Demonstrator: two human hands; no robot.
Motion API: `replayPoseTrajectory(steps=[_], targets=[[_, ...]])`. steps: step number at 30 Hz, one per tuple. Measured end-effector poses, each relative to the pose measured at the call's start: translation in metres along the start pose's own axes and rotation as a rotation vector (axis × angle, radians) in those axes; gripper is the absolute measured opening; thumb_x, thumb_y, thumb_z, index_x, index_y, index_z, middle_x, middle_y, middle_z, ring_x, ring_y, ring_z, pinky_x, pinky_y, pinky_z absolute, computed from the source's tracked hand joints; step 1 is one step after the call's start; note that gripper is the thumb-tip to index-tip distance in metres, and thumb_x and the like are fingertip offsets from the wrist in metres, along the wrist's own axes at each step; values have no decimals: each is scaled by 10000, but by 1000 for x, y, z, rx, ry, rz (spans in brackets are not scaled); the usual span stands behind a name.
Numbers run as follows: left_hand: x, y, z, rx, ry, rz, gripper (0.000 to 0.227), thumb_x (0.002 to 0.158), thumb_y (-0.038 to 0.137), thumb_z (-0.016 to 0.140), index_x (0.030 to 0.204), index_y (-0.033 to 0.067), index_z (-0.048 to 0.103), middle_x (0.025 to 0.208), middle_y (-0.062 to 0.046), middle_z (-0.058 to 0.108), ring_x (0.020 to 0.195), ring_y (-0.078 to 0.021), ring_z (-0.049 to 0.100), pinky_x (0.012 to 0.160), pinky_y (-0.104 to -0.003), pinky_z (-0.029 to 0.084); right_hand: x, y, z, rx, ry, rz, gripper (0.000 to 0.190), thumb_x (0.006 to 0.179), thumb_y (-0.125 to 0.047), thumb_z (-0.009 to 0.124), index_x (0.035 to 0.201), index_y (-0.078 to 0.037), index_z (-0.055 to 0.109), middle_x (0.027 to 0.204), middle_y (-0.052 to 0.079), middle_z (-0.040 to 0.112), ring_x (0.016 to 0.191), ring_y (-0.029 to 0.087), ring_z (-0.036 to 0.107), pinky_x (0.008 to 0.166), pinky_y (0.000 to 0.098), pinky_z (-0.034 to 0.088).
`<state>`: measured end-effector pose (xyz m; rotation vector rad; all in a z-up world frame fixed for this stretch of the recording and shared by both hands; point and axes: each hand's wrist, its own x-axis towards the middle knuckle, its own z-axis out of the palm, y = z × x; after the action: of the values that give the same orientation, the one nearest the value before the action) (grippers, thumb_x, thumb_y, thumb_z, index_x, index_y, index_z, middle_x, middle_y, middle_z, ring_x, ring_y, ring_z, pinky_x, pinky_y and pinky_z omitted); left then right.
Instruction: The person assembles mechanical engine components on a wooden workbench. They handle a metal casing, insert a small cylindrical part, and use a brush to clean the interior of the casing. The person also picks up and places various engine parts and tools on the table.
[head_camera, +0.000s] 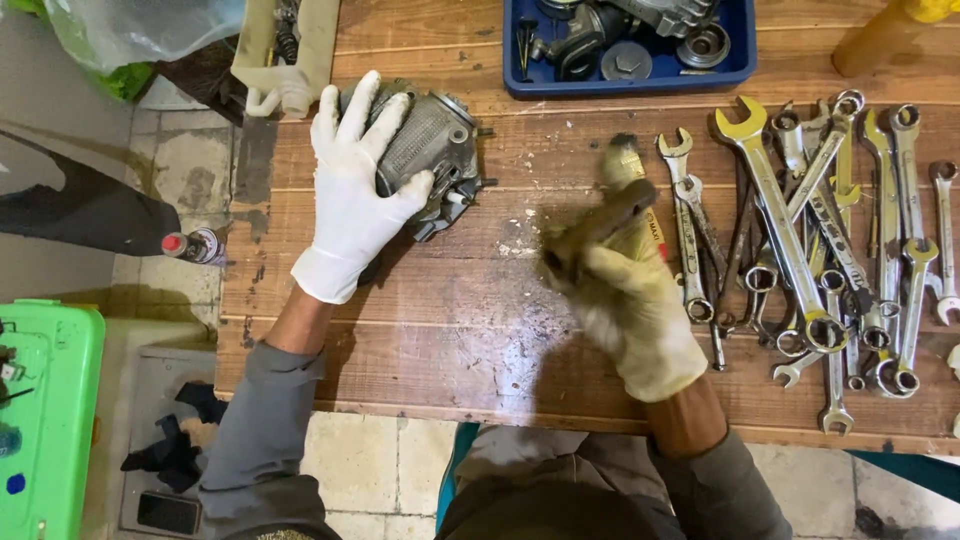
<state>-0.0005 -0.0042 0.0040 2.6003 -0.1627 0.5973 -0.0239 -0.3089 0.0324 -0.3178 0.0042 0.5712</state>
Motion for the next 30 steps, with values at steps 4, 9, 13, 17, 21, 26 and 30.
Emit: replayPoseTrajectory(steps=[4, 9, 13, 17, 21, 26, 30], targets=[[1, 2, -2, 14, -4, -14, 706, 836, 379, 728, 1480, 129, 583, 1635, -127, 357, 1498, -521, 182, 1196, -732, 209, 31, 11, -20, -763, 20, -513, 936, 795, 156, 742, 1528, -251, 326, 1513, 224, 425, 1300, 289, 480, 1095, 564, 544], [-1, -3, 3, 21, 14, 15, 707, 854, 368, 750, 1498, 144, 566, 1636, -116, 356, 1509, -507, 187, 1231, -702, 216, 50, 28, -23, -840, -52, -562, 471, 1018, 25, 623, 1371, -118, 347, 1434, 220, 481, 1319, 376, 568, 1183, 597, 493], [0, -2, 2, 9, 2, 1, 712, 853, 378, 746, 1500, 145, 564, 1639, -112, 351, 1508, -513, 183, 1226, -712, 216, 61, 47, -31, -746, 53, -426, 456, 983, 89, 610, 1317, -98, 362, 1422, 248, 523, 1241, 386, 630, 815, 468, 689], [-1, -5, 5, 7, 21, 12, 706, 862, 384, 750, 1502, 149, 565, 1638, -104, 354, 1519, -491, 175, 1241, -706, 227, 66, 59, -37, -739, 123, -389, 411, 925, 108, 656, 1163, -130, 420, 1223, 185, 587, 1052, 288, 676, 755, 379, 679], [-1, -6, 5, 3, 24, 23, 712, 871, 408, 747, 1509, 152, 559, 1643, -101, 347, 1523, -489, 178, 1247, -706, 227, 67, 63, -32, -1039, 144, -472, 374, 836, 79, 741, 1083, -111, 536, 1093, 75, 646, 1059, 198, 646, 997, 329, 568], [-2, -7, 6, 20, 35, 39, 709, 891, 440, 732, 1514, 155, 552, 1644, -113, 347, 1526, -491, 181, 1258, -700, 219, 63, 67, -27, -1376, 167, -380, 236, 908, -41, 730, 1110, -98, 622, 1015, 68, 723, 876, 169, 668, 818, 306, 573], [-1, -6, 5, 14, 29, 32, 717, 868, 410, 750, 1506, 144, 557, 1637, -121, 354, 1520, -498, 181, 1256, -700, 219, 67, 58, -18, -1725, 119, -281, 239, 940, -115, 704, 1166, -100, 626, 1032, 72, 773, 823, 170, 740, 786, 303, 622]])
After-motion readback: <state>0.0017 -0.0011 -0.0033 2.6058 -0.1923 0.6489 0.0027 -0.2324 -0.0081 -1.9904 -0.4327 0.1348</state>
